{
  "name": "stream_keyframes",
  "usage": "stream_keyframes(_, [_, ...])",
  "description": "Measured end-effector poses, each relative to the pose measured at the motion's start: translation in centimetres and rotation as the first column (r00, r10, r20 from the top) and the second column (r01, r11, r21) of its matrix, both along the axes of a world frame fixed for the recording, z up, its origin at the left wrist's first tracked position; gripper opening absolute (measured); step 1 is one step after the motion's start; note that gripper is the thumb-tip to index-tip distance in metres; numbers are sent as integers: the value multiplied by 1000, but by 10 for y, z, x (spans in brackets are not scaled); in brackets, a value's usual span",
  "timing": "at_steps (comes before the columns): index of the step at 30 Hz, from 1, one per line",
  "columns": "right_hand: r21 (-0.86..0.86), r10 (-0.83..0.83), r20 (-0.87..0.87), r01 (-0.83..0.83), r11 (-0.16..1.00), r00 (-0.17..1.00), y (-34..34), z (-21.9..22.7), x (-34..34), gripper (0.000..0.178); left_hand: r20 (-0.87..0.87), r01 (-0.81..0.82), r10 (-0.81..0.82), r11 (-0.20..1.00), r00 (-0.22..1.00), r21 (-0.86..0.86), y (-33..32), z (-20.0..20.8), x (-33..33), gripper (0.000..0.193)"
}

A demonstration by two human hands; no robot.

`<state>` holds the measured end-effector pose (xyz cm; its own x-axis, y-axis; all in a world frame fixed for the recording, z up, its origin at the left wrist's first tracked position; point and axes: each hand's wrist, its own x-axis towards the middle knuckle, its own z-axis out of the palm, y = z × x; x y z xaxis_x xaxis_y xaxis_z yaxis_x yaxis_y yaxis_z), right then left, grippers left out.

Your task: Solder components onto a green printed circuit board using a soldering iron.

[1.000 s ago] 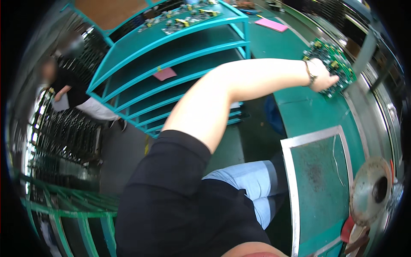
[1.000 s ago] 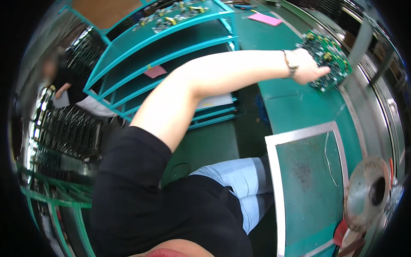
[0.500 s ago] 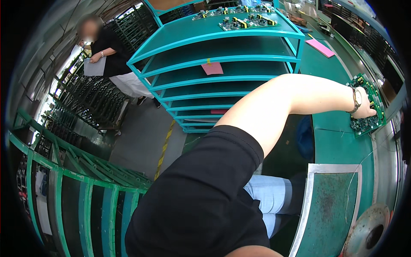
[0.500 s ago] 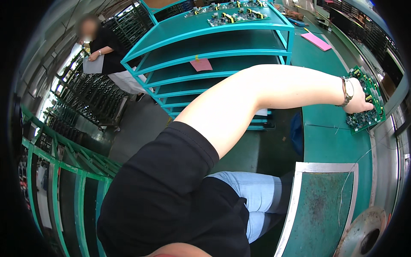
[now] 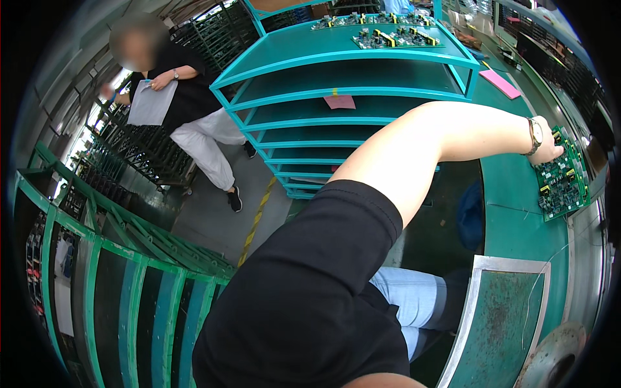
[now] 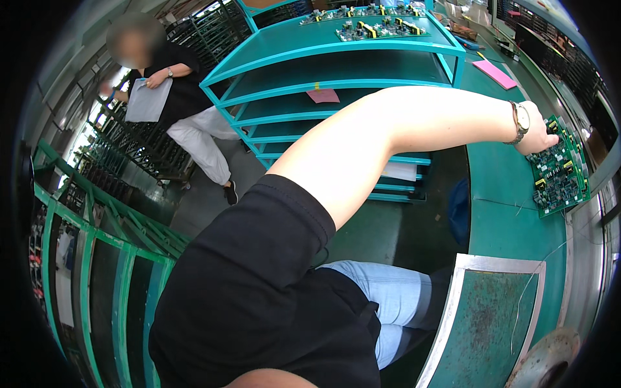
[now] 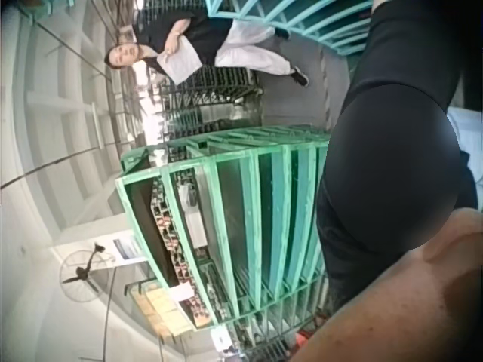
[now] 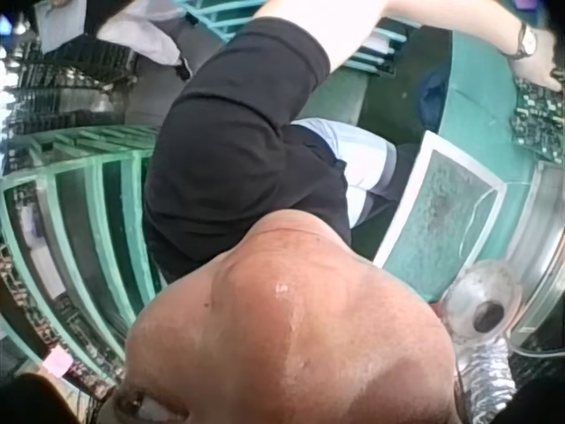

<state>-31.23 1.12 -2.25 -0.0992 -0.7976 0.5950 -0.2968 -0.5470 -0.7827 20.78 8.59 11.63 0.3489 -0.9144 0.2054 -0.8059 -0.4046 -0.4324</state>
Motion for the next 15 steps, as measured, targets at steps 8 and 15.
stream_keyframes(8, [-36, -78, -38, 77, 996, 996, 1, 2, -20, 19, 55, 161, -153, 968, 987, -193, 10, -5, 12, 19])
stream_keyframes(15, [190, -221, -26, 222, 956, 975, -12, -23, -45, 25, -44, 51, -51, 999, 998, 6, -4, -21, 7, 25])
